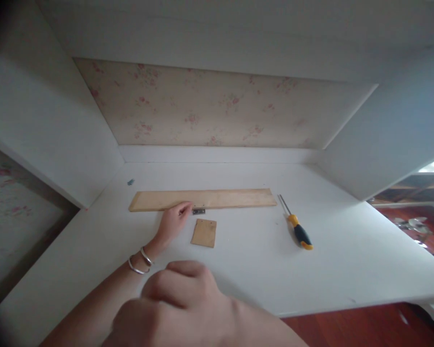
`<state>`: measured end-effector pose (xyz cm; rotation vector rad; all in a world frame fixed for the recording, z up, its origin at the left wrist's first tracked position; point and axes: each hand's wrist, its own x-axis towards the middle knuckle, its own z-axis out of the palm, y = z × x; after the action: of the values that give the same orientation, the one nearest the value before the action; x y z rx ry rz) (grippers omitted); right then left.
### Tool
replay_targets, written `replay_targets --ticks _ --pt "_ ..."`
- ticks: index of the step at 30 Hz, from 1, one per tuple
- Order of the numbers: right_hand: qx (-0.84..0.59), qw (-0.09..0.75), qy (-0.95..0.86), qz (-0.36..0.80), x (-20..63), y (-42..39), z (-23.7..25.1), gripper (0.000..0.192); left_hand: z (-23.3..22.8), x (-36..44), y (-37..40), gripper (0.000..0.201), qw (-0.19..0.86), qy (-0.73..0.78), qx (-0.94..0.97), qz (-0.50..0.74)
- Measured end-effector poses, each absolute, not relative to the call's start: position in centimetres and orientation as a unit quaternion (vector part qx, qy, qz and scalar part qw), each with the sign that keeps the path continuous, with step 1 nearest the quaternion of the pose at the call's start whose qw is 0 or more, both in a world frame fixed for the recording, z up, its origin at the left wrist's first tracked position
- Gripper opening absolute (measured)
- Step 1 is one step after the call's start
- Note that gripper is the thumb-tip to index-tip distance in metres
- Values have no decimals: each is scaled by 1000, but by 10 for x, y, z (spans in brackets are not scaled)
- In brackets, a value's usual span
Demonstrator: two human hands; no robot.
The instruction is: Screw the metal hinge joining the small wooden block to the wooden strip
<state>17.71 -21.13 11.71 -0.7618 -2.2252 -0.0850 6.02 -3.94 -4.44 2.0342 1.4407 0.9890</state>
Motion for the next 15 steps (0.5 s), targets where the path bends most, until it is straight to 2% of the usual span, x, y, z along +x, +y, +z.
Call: replay_targets --ticks 2,3,7,11,15 --pt "-313 449 -836 -44 188 -201 105 15 -41 48 -32 30 227 528 730 370" --pt "-344 448 -825 -38 197 -197 95 14 -38 38 -27 31 219 535 726 373" --pt "-466 391 -793 31 244 -191 45 8 -24 -13 3 33 131 609 702 344" --pt "-560 347 -742 122 282 -188 8 18 -10 -67 36 31 53 691 664 279" --pt "-618 343 -691 148 298 -181 -8 25 1 -108 63 33 -8 735 636 235"
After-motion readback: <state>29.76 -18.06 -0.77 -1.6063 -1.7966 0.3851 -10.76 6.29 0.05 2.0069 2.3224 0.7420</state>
